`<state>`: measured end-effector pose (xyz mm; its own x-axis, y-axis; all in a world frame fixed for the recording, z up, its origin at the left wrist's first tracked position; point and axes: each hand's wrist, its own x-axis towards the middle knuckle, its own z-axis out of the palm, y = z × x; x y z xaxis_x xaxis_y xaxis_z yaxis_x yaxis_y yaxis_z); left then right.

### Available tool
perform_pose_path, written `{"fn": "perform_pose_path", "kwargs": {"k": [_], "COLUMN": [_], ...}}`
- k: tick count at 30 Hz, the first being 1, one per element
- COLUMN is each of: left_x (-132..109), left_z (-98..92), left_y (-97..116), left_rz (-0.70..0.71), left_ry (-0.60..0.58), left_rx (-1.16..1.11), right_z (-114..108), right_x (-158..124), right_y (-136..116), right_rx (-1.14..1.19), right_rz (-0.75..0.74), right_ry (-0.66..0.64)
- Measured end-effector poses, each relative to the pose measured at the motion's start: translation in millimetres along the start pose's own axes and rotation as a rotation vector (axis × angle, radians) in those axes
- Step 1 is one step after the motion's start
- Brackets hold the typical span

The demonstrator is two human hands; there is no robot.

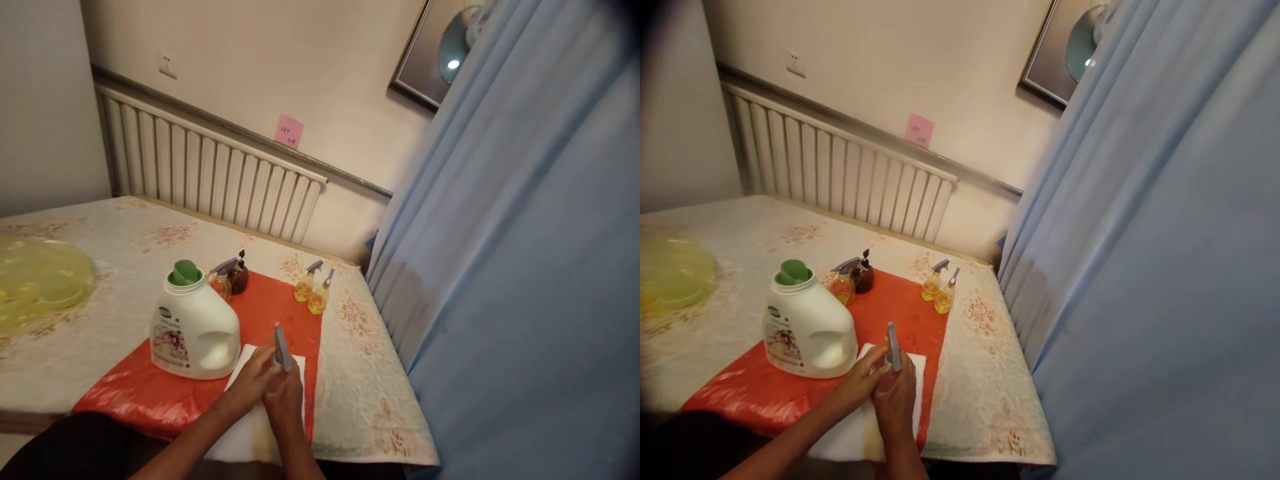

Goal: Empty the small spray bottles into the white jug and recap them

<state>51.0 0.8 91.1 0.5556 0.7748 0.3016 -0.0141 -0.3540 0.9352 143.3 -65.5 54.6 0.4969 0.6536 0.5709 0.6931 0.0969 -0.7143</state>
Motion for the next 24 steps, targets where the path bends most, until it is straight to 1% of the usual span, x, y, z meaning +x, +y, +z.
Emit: {"fn": "perform_pose_path", "kwargs": {"k": [2, 5, 8, 11, 15, 17, 22, 24], "left_x": [1.3, 3.9, 4.3, 2.5, 1.5, 2.1, 3.8, 4.8], "left_z": [-0.3, 4.8, 9.5, 6.7, -1.6, -2.4, 1.6, 0.6], "left_y": [3.4, 10.5, 10.6, 4.5, 1.8, 4.6, 15.1, 20.2], "left_rz": [-0.008, -0.088, -0.129, -0.078, -0.002, -0.014, -0.058, -0.047], "left_ry": [-0.005, 0.066, 0.110, 0.072, -0.005, 0.010, 0.120, 0.123], "left_rx": [-0.005, -0.003, 0.006, -0.013, 0.061, 0.075, 0.063, 0.011], "right_z": [-0.1, -2.8, -4.6, -3.4, -1.0, -1.0, -1.2, -0.2], "right_x": [0.4, 2.3, 3.5, 3.0, 1.8, 1.5, -0.1, -0.8], "right_y": [-0.9, -4.8, -6.5, -4.8, -3.3, -3.9, -2.0, 0.4], "right_rx": [-0.008, 0.004, -0.010, -0.033, -0.043, -0.033, -0.041, -0.057], "right_rz": [0.010, 0.007, 0.007, -0.008, -0.026, -0.029, -0.042, -0.048], "right_ry": [-0.024, -0.064, -0.058, -0.033, 0.001, -0.010, 0.002, 0.001]}}
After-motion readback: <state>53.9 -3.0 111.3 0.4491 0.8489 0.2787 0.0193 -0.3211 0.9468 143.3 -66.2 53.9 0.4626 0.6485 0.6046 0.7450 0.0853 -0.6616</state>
